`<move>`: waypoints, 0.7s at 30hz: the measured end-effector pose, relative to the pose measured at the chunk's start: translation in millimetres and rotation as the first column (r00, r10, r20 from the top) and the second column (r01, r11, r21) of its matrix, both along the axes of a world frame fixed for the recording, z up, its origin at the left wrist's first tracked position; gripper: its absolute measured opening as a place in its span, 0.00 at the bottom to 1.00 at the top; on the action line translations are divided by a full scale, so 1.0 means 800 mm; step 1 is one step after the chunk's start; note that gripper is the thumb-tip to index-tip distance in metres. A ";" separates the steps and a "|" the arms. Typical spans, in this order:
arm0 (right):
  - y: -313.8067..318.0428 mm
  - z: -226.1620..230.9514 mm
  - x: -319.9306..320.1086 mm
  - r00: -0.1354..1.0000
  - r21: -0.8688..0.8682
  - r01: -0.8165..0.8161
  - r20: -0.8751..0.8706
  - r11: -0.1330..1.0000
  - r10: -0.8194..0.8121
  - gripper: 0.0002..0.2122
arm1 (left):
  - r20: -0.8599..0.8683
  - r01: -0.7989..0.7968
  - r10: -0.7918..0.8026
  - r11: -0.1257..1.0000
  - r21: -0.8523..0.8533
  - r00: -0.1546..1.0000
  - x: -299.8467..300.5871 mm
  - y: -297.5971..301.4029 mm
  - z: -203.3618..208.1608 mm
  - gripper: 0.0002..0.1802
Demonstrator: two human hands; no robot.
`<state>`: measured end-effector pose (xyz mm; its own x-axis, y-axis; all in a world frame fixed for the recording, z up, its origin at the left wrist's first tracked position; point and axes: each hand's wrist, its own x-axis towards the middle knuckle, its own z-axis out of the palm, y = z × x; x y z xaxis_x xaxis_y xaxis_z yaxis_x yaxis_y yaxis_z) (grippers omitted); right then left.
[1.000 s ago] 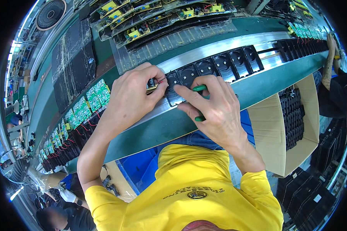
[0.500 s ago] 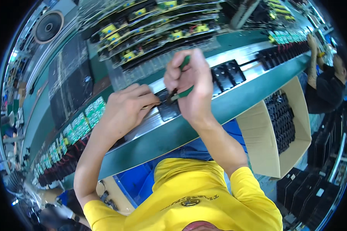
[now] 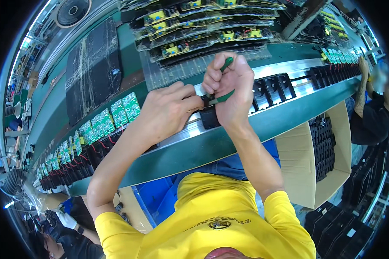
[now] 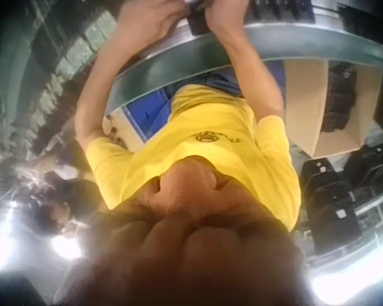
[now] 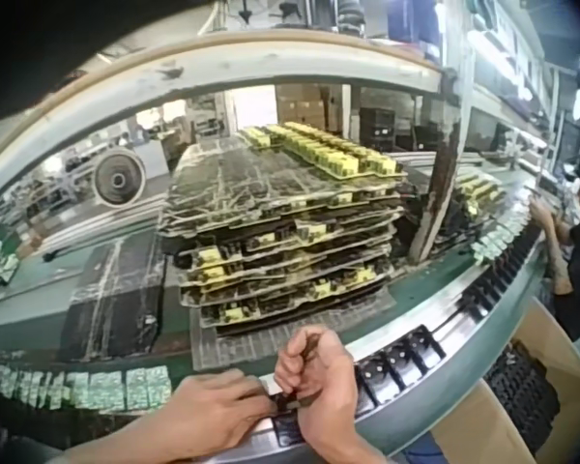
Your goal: Trimming and placing circuit boards onto an assembly line conveyor belt.
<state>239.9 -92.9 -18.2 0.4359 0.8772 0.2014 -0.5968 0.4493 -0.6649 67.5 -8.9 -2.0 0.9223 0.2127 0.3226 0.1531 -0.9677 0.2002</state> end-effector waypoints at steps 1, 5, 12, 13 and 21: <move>-0.001 -0.006 0.004 0.998 0.034 -0.037 0.047 0.999 0.035 0.16 | 0.016 -0.001 0.001 1.000 0.002 1.000 0.001 -0.001 -0.002 0.04; 0.009 -0.038 0.008 0.981 0.144 -0.151 0.141 0.978 0.131 0.14 | 0.021 -0.026 0.025 1.000 0.010 0.999 -0.007 -0.004 0.001 0.04; -0.016 0.021 0.002 0.977 0.005 0.054 0.207 0.999 -0.054 0.12 | -0.056 -0.083 0.081 0.996 -0.040 0.995 0.002 -0.021 0.025 0.03; -0.025 0.039 -0.008 0.968 -0.074 0.126 0.226 0.989 -0.107 0.12 | -0.071 -0.120 0.116 0.991 -0.052 0.991 -0.002 -0.023 0.026 0.03; -0.134 0.031 0.023 -0.078 0.051 0.408 0.997 0.912 -0.021 0.11 | -0.041 -0.209 0.205 0.958 -0.197 0.978 0.005 -0.037 0.028 0.04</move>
<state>258.5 -200.2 6.9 0.1406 0.8734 0.4663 0.8345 0.1489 -0.5305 71.6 -38.6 20.4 0.8571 0.4580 0.2359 0.3522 -0.8551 0.3804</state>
